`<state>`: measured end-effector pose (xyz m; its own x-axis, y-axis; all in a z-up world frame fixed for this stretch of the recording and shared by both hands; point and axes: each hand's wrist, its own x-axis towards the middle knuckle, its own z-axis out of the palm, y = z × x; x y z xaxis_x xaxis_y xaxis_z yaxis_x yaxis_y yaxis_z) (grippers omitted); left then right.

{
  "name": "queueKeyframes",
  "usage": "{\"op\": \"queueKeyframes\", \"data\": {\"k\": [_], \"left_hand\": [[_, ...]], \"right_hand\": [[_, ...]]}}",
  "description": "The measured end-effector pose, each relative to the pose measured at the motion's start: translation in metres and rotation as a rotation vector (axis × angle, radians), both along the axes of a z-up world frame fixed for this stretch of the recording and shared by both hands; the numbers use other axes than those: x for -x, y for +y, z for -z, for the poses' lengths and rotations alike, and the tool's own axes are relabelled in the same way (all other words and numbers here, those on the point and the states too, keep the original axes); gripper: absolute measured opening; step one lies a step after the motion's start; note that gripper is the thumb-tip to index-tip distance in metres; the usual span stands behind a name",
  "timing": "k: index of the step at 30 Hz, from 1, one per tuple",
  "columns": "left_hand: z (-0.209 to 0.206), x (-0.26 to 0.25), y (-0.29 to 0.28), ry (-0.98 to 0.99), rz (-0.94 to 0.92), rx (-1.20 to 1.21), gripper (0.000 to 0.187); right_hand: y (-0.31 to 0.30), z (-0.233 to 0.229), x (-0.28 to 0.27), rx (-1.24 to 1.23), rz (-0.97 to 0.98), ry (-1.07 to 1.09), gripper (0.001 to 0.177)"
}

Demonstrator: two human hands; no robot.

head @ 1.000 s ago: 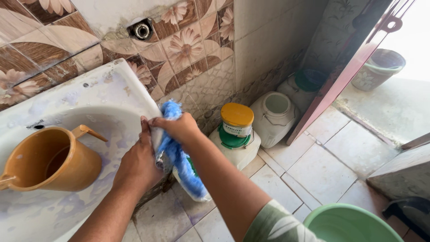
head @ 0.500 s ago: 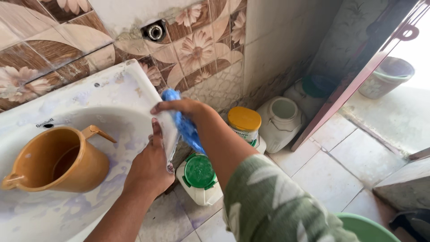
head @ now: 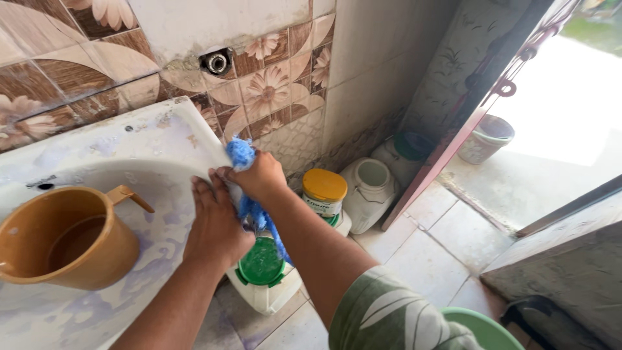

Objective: The person scrubs a white bathroom sink and the surrounding tiled wall using a blue cloth. They repeatedly scoop water from a green basin with a brown mug to rinse the cloth and the sink surfaces.

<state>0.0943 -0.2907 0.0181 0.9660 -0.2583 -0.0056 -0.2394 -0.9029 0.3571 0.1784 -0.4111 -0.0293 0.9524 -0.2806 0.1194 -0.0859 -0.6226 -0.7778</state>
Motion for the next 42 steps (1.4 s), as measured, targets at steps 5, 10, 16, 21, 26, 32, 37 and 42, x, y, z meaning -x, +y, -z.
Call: {"op": "queueKeyframes", "data": {"k": [5,10,16,21,26,32,37,42], "left_hand": [[0.001,-0.021,-0.016,0.041,-0.022,-0.299,0.132],[0.003,-0.035,-0.023,0.004,-0.136,-0.142,0.136],[0.02,-0.058,-0.026,-0.029,-0.157,-0.278,0.132],[0.046,-0.086,-0.016,-0.199,-0.166,-0.052,0.105],[0.072,-0.119,-0.02,-0.286,-0.362,-0.015,0.082],[0.077,-0.13,-0.008,-0.332,-0.385,-0.007,0.061],[0.077,-0.129,-0.011,-0.378,-0.387,0.007,0.063],[0.069,-0.125,-0.017,-0.408,-0.391,-0.053,0.067]], "right_hand": [[-0.008,0.009,-0.006,-0.011,-0.01,0.045,0.08],[-0.02,0.015,-0.012,-0.325,-0.083,0.192,0.087],[-0.041,-0.001,-0.013,-0.605,-0.264,0.431,0.086],[-0.074,0.006,-0.019,-0.92,-0.295,0.506,0.099],[-0.066,0.024,-0.031,-0.985,-0.455,0.377,0.087],[-0.022,0.018,-0.041,-0.878,-0.551,0.012,0.073],[-0.019,-0.003,-0.082,-0.828,-0.453,0.231,0.092],[-0.022,0.003,-0.079,-1.005,-0.311,0.451,0.111]]}}
